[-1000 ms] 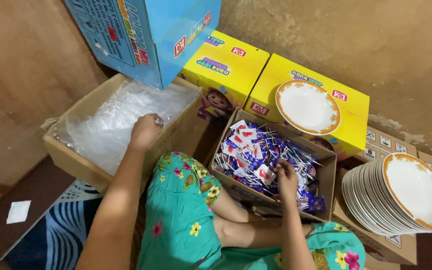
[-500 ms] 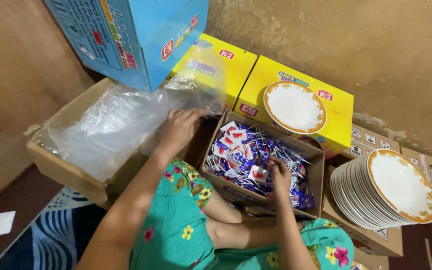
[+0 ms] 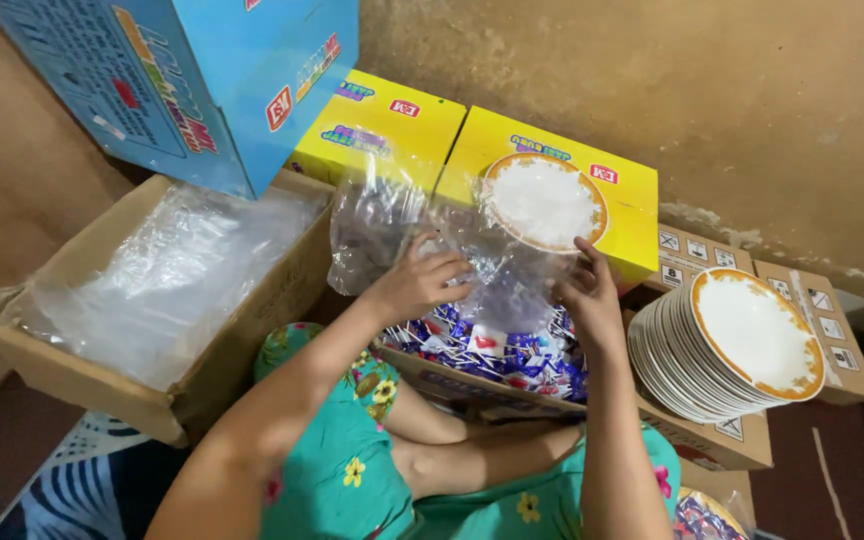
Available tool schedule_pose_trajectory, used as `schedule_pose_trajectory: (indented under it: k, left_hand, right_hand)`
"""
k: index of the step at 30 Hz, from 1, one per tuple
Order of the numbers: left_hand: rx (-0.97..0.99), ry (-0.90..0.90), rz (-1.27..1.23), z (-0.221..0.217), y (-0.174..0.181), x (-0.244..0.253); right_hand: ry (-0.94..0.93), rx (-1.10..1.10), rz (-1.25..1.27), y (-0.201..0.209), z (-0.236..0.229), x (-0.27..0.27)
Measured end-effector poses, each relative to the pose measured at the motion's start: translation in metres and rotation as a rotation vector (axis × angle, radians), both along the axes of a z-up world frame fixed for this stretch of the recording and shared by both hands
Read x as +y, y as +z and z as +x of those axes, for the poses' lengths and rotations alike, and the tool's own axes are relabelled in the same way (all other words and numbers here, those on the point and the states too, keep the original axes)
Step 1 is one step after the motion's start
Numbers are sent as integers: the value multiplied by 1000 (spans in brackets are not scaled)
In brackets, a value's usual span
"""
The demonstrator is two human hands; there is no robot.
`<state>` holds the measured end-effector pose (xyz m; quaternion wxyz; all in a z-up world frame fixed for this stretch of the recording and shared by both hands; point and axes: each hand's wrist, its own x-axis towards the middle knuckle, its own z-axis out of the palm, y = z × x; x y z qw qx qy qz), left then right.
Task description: Packing ceramic plates and small sachets into a cardboard box
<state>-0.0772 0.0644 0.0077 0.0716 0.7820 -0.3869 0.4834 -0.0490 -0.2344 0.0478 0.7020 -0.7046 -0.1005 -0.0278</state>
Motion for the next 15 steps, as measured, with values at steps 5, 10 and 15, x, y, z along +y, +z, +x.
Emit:
schedule_pose_trajectory:
  k: [5, 10, 15]
  left_hand:
    - [-98, 312, -60, 16, 10, -9]
    - [-21, 460, -320, 2, 14, -30]
    - [1427, -86, -1233, 10, 8, -63]
  right_hand:
    - [-266, -85, 105, -21, -2, 5]
    - [-551, -77, 213, -58, 7, 21]
    - [-13, -80, 204, -22, -18, 56]
